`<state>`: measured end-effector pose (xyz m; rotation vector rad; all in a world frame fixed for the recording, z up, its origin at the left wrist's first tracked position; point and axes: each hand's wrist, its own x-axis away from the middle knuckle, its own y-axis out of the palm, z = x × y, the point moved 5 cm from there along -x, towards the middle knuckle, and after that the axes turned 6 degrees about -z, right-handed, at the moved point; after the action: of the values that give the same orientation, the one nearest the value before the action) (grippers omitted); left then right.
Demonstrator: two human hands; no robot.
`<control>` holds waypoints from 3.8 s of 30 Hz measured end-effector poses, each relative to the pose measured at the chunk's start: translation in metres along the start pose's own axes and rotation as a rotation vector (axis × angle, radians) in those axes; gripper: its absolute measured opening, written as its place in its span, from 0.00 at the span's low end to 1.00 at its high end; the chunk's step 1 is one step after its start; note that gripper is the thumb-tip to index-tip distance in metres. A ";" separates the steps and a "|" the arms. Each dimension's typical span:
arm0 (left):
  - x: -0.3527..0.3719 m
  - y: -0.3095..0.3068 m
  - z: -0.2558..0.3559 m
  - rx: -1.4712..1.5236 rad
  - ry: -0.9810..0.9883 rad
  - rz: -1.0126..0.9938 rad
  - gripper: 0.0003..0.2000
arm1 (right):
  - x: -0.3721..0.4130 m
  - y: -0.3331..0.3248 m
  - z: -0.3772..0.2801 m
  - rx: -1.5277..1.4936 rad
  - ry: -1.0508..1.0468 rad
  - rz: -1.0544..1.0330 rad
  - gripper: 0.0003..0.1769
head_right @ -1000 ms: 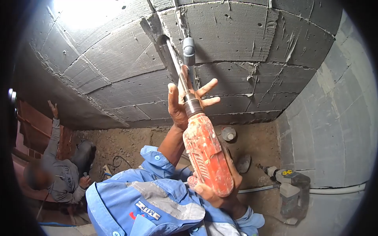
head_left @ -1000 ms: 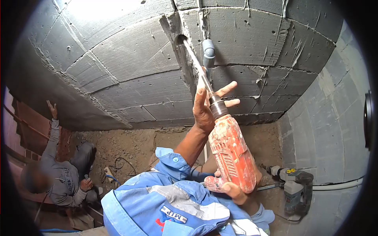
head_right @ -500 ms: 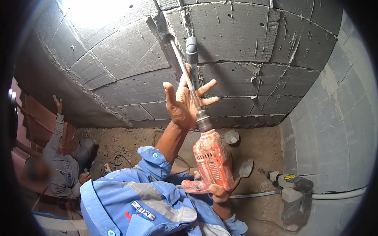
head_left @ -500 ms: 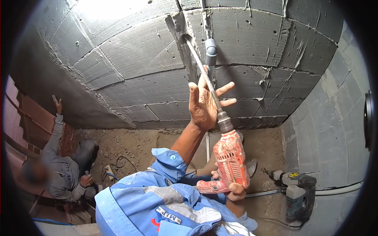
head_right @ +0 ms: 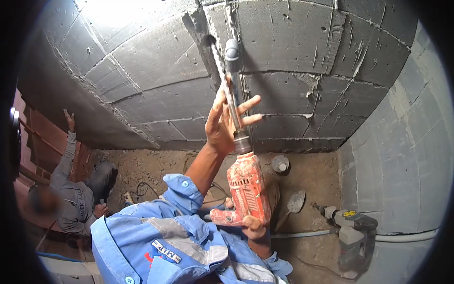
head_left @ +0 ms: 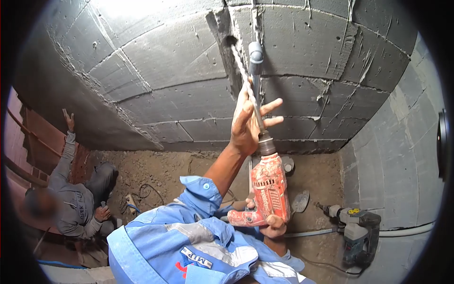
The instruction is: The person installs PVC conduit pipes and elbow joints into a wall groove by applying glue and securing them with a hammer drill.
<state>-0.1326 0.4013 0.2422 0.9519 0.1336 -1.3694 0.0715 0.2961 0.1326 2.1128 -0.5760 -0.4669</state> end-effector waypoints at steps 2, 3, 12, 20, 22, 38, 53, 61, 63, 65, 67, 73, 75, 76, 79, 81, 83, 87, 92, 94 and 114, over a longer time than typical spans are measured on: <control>0.001 -0.002 0.000 -0.001 -0.023 0.026 0.38 | 0.002 0.007 -0.002 0.080 -0.026 -0.090 0.39; 0.001 -0.002 0.001 -0.071 -0.036 0.040 0.38 | 0.002 0.004 0.001 0.120 -0.044 -0.054 0.39; -0.003 -0.009 0.002 -0.116 -0.078 0.049 0.35 | -0.001 0.027 0.006 0.027 -0.262 0.182 0.45; -0.009 -0.025 -0.020 0.214 -0.156 0.092 0.33 | -0.014 0.143 -0.085 1.406 -0.768 0.272 0.40; -0.015 -0.031 -0.024 0.433 -0.136 0.018 0.38 | -0.041 0.166 -0.085 1.794 -0.812 0.179 0.36; 0.001 -0.037 0.003 0.097 -0.198 -0.004 0.33 | -0.129 0.345 -0.146 2.599 -0.689 -0.188 0.14; -0.009 -0.097 -0.068 0.405 -0.249 -0.143 0.26 | -0.090 0.132 -0.024 1.927 -0.819 0.264 0.36; 0.004 -0.043 -0.019 0.088 -0.237 -0.079 0.29 | -0.132 0.290 -0.045 2.685 -0.769 -0.073 0.13; 0.000 -0.030 0.004 -0.052 -0.195 -0.085 0.29 | -0.142 0.307 -0.057 2.818 -0.631 -0.223 0.10; -0.004 -0.022 0.022 -0.187 -0.135 -0.076 0.29 | -0.153 0.321 -0.084 2.749 -0.154 -0.137 0.07; 0.002 -0.036 0.014 -0.221 -0.260 -0.016 0.35 | -0.150 0.307 -0.134 2.587 -0.624 -0.352 0.11; -0.001 -0.038 0.013 -0.237 -0.195 -0.030 0.34 | -0.114 0.190 -0.168 1.529 -0.676 -0.099 0.27; -0.003 -0.049 0.002 -0.226 -0.152 -0.040 0.33 | -0.094 0.169 -0.123 1.657 -0.810 0.101 0.34; -0.006 -0.057 -0.008 -0.204 -0.110 -0.056 0.32 | -0.091 0.161 -0.097 1.645 -0.909 0.189 0.33; -0.004 -0.090 -0.029 0.259 -0.298 -0.086 0.31 | -0.105 0.131 -0.028 1.804 -0.830 0.294 0.41; -0.001 -0.071 -0.003 0.176 -0.177 -0.120 0.30 | -0.114 0.126 -0.006 1.611 -0.843 0.314 0.45; 0.005 -0.074 -0.001 0.221 -0.196 -0.128 0.31 | -0.123 0.134 -0.002 1.566 -0.854 0.333 0.45; -0.007 -0.106 -0.018 0.472 -0.348 -0.156 0.27 | -0.114 0.145 -0.018 1.577 -0.919 0.316 0.48; -0.002 -0.097 -0.019 0.032 -0.312 -0.078 0.25 | -0.041 0.139 -0.040 1.437 -0.899 0.218 0.41; 0.001 -0.082 -0.006 -0.020 -0.303 -0.016 0.26 | -0.005 0.129 -0.033 1.214 -0.769 0.259 0.41; 0.227 0.009 0.063 -0.013 -0.480 0.060 0.64 | 0.032 0.047 0.051 1.213 -0.595 -0.087 0.37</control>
<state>-0.0944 0.1870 0.1523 0.5898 -0.2471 -1.5012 0.0603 0.2203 0.1399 3.1458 -1.3531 -0.9742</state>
